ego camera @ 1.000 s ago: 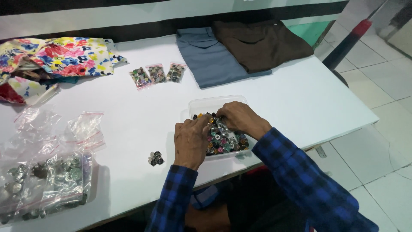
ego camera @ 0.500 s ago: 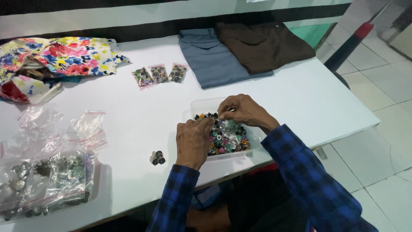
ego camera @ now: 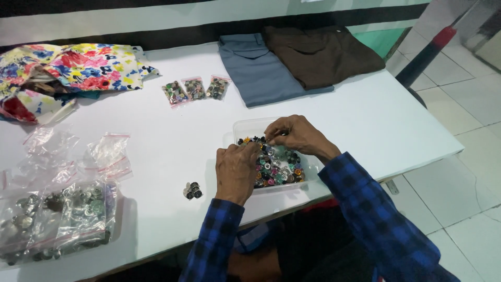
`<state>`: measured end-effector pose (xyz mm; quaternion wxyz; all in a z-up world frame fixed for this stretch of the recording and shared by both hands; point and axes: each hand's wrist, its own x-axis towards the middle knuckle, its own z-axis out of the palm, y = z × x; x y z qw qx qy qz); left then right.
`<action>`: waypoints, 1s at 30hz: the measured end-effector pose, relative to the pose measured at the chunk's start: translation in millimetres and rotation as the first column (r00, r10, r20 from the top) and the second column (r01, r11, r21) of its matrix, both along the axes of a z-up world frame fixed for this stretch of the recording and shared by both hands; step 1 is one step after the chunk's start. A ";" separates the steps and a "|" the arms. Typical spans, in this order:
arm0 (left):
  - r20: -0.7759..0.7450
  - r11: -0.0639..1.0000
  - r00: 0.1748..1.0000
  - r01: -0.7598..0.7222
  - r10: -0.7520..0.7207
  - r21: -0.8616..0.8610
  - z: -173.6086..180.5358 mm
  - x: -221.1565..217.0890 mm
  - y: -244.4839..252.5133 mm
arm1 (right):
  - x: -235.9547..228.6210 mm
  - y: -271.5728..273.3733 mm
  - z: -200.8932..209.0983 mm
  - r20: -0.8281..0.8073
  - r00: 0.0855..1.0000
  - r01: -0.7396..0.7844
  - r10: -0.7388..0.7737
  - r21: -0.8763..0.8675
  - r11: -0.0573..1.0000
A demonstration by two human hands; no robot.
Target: Sorting decorative buttons from a bulk container and placing them into small plastic bags for packaging.
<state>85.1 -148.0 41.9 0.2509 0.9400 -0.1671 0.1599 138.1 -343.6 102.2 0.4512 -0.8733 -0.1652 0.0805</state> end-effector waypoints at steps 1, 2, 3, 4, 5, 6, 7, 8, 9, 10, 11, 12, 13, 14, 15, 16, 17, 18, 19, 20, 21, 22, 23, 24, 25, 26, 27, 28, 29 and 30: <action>0.000 1.000 1.000 -0.001 0.001 0.000 2.6 -0.5 -1.5 | 0.0 0.1 -2.2 0.000 1.000 -0.001 0.001 0.000 1.000; -0.001 1.000 1.000 0.002 -0.002 0.005 5.7 -0.9 -1.7 | 0.4 1.5 -4.1 -0.005 1.000 -0.010 0.010 -0.008 1.000; -0.002 1.000 1.000 0.005 -0.005 0.009 9.0 -1.8 -1.0 | 0.3 3.9 -5.7 -0.009 1.000 -0.019 0.019 -0.016 1.000; 0.001 1.000 1.000 -0.013 0.013 0.009 3.8 0.8 -2.8 | -2.4 5.3 -2.5 -0.006 0.999 -0.037 0.037 -0.016 0.999; 0.082 1.000 0.996 0.021 -0.021 0.002 -1.4 3.1 -3.1 | -5.6 7.9 0.7 0.069 0.997 -0.022 0.026 -0.058 0.998; 0.161 0.999 0.986 0.044 -0.043 -0.003 -6.7 4.8 -0.8 | -7.4 13.5 4.2 0.143 0.989 -0.014 0.028 -0.100 0.995; 0.163 1.000 0.987 0.016 -0.015 -0.006 -6.1 4.7 -0.6 | -10.4 16.1 7.8 0.145 0.988 -0.041 0.056 -0.102 0.994; 0.279 0.999 0.960 0.034 -0.025 -0.029 -5.8 4.0 -0.9 | -14.3 17.8 10.7 0.202 0.979 -0.003 0.031 -0.138 0.990; 0.391 0.997 0.920 0.055 -0.033 -0.046 -5.8 4.0 -1.7 | -17.5 18.8 13.5 0.260 0.966 0.038 0.008 -0.169 0.985; 0.393 0.998 0.919 0.036 -0.015 -0.046 -3.1 -0.3 1.2 | -22.2 23.5 15.8 0.262 0.965 0.020 0.026 -0.169 0.985; 0.460 0.996 0.888 0.037 0.007 -0.087 -0.5 -4.2 3.2 | -26.4 27.4 18.0 0.307 0.952 0.060 -0.016 -0.133 0.989; 0.520 0.991 0.854 0.043 0.030 -0.127 1.9 -9.7 3.3 | -32.5 29.4 20.1 0.346 0.936 0.101 -0.062 -0.096 0.990; 0.518 0.991 0.854 0.026 0.044 -0.128 3.7 -17.6 9.3 | -42.8 37.6 24.5 0.344 0.938 0.084 -0.046 -0.098 0.992; 0.535 0.983 0.842 0.038 0.066 -0.180 5.6 -24.1 14.4 | -53.2 44.6 29.2 0.403 0.912 0.117 -0.081 -0.067 0.991; 0.551 0.972 0.830 0.050 0.088 -0.231 7.0 -30.4 19.3 | -63.3 51.3 33.3 0.459 0.881 0.148 -0.116 -0.034 0.988; 0.549 0.972 0.830 0.040 0.097 -0.232 14.2 -42.1 29.5 | -75.9 61.9 38.6 0.457 0.883 0.138 -0.107 -0.035 0.990; 0.513 0.918 0.841 0.053 0.170 -0.392 21.3 -53.8 39.2 | -88.6 71.9 43.7 0.490 0.867 0.097 -0.095 0.022 0.995; 0.467 0.839 0.852 0.064 0.235 -0.540 29.4 -65.2 48.8 | -101.1 81.7 49.7 0.521 0.849 0.055 -0.088 0.079 0.995; 0.465 0.840 0.852 0.056 0.242 -0.540 20.5 -69.7 61.8 | -109.5 91.2 43.8 0.519 0.851 0.047 -0.082 0.079 0.996; 0.437 0.825 0.853 0.013 0.286 -0.566 11.4 -75.2 74.2 | -119.1 100.1 37.5 0.557 0.827 0.029 -0.078 0.098 0.995; 0.407 0.807 0.852 -0.031 0.330 -0.590 2.3 -80.8 86.4 | -128.8 108.8 31.2 0.593 0.802 0.010 -0.077 0.116 0.993; 0.404 0.808 0.851 -0.038 0.335 -0.588 -0.8 -88.2 96.3 | -133.3 116.3 15.4 0.590 0.804 0.004 -0.073 0.118 0.993; 0.352 0.820 0.868 -0.102 0.350 -0.564 -3.6 -95.9 106.2 | -138.0 123.9 -0.1 0.631 0.776 -0.060 0.002 0.070 0.996; 0.304 0.829 0.880 -0.158 0.364 -0.536 -5.6 -101.9 115.5 | -142.2 131.0 -14.8 0.671 0.738 -0.117 0.074 0.019 0.993; 0.306 0.830 0.879 -0.159 0.366 -0.535 -12.3 -100.8 122.0 | -140.2 139.4 -29.3 0.672 0.737 -0.120 0.075 0.020 0.993; 0.290 0.851 0.892 -0.170 0.347 -0.496 -19.5 -100.7 127.9 | -138.4 147.4 -43.8 0.636 0.770 -0.082 0.039 0.038 0.996; 0.272 0.871 0.904 -0.180 0.330 -0.456 -26.5 -100.8 134.1 | -136.8 155.6 -58.0 0.598 0.801 -0.042 0.002 0.054 0.998; 0.275 0.870 0.901 -0.184 0.336 -0.458 -27.0 -100.1 136.6 | -132.1 160.1 -63.7 0.602 0.799 -0.049 0.007 0.053 0.997; 0.195 0.853 0.936 -0.163 0.293 -0.495 -27.6 -99.4 139.3 | -127.2 164.8 -69.4 0.517 0.855 0.005 -0.050 0.089 0.996; 0.112 0.833 0.964 -0.147 0.242 -0.534 -29.4 -100.3 140.8 | -124.2 168.3 -76.0 0.422 0.900 0.064 -0.107 0.115 0.991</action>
